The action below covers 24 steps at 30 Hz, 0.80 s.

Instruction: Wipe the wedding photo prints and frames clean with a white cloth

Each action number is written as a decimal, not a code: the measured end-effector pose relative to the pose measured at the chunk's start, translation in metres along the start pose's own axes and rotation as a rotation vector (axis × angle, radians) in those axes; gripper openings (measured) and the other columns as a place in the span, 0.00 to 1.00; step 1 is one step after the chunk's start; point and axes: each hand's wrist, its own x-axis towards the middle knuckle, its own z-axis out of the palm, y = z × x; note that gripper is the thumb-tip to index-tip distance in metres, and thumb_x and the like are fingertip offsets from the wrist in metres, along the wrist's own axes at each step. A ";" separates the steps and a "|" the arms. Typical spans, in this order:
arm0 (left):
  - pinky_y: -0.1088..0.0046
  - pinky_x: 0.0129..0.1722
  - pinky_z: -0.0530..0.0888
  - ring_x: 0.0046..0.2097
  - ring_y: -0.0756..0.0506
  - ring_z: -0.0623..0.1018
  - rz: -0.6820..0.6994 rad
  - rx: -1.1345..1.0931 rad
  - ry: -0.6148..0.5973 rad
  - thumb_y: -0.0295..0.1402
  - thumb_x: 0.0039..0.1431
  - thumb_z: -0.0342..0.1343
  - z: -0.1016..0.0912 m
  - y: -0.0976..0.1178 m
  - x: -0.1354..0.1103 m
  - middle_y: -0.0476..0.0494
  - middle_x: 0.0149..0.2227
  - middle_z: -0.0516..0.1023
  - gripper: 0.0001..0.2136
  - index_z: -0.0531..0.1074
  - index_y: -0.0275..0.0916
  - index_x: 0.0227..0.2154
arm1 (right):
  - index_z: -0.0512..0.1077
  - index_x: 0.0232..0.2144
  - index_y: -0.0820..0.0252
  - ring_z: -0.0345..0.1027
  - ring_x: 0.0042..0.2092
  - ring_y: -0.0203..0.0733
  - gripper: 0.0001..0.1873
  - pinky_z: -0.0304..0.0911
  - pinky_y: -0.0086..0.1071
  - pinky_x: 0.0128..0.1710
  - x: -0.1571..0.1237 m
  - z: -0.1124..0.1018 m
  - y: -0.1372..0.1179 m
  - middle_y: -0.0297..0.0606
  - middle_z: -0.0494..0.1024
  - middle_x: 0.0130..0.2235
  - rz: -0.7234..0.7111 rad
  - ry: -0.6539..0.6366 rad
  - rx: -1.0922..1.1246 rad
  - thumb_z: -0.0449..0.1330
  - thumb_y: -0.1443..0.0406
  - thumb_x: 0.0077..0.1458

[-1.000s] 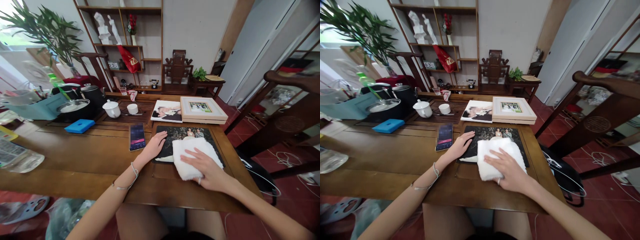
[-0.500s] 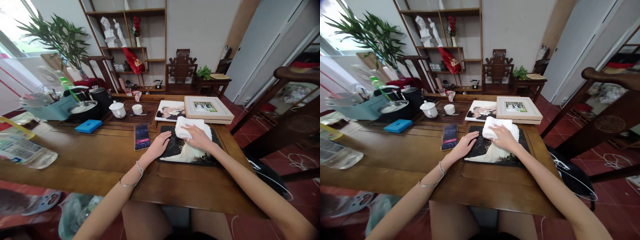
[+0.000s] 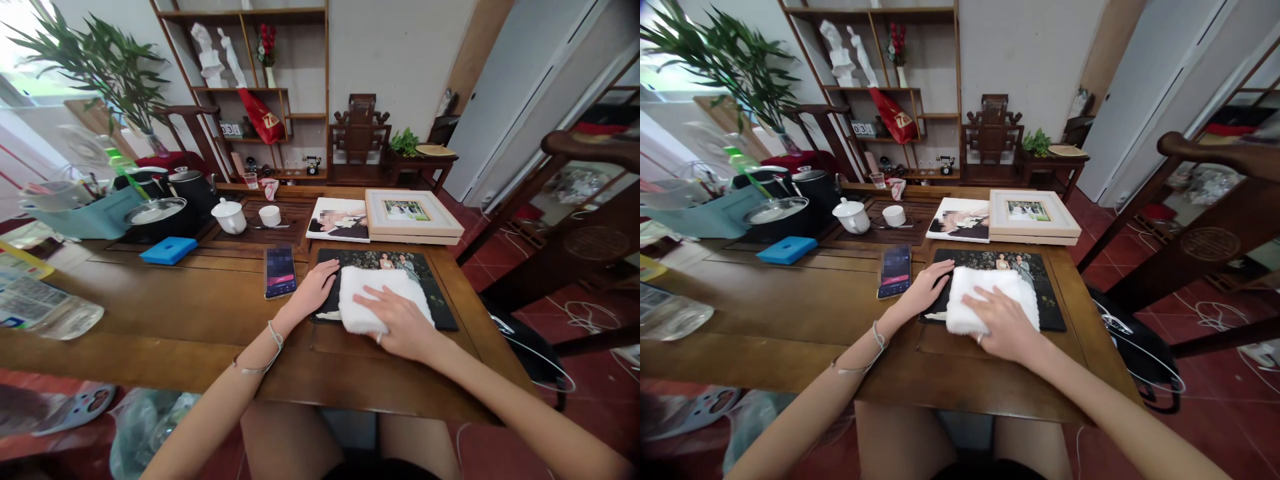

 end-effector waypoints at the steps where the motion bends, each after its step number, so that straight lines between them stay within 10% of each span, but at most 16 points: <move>1: 0.54 0.62 0.67 0.60 0.41 0.71 0.002 -0.002 0.005 0.26 0.65 0.47 0.000 -0.001 0.000 0.37 0.57 0.73 0.16 0.72 0.36 0.52 | 0.64 0.61 0.60 0.58 0.63 0.56 0.32 0.54 0.58 0.61 0.010 -0.002 0.008 0.48 0.69 0.60 0.049 0.013 -0.022 0.57 0.65 0.53; 7: 0.56 0.61 0.68 0.59 0.40 0.73 -0.017 -0.068 0.016 0.27 0.64 0.49 -0.001 -0.003 0.002 0.35 0.56 0.74 0.15 0.74 0.34 0.50 | 0.65 0.60 0.65 0.56 0.62 0.69 0.29 0.54 0.66 0.58 0.054 0.009 -0.003 0.54 0.68 0.60 0.226 0.016 -0.203 0.57 0.63 0.56; 14: 0.56 0.61 0.68 0.60 0.41 0.72 -0.017 -0.091 -0.005 0.22 0.60 0.49 -0.003 -0.002 0.001 0.37 0.58 0.72 0.18 0.73 0.37 0.52 | 0.63 0.61 0.73 0.48 0.65 0.72 0.33 0.48 0.68 0.60 0.015 0.024 -0.060 0.57 0.63 0.63 -0.053 -0.056 -0.101 0.57 0.64 0.53; 18: 0.56 0.62 0.67 0.61 0.40 0.71 -0.028 -0.070 -0.011 0.23 0.62 0.47 -0.002 0.000 0.001 0.34 0.59 0.71 0.17 0.73 0.33 0.52 | 0.68 0.58 0.67 0.59 0.62 0.58 0.26 0.54 0.54 0.62 0.006 0.009 -0.029 0.49 0.73 0.57 -0.044 0.012 -0.005 0.54 0.62 0.58; 24: 0.57 0.61 0.68 0.59 0.41 0.73 -0.002 -0.086 0.046 0.26 0.65 0.48 0.003 -0.001 0.002 0.35 0.55 0.75 0.14 0.75 0.32 0.49 | 0.77 0.41 0.65 0.73 0.48 0.59 0.25 0.66 0.44 0.45 0.038 -0.017 0.033 0.54 0.79 0.47 0.373 0.069 -0.147 0.50 0.52 0.62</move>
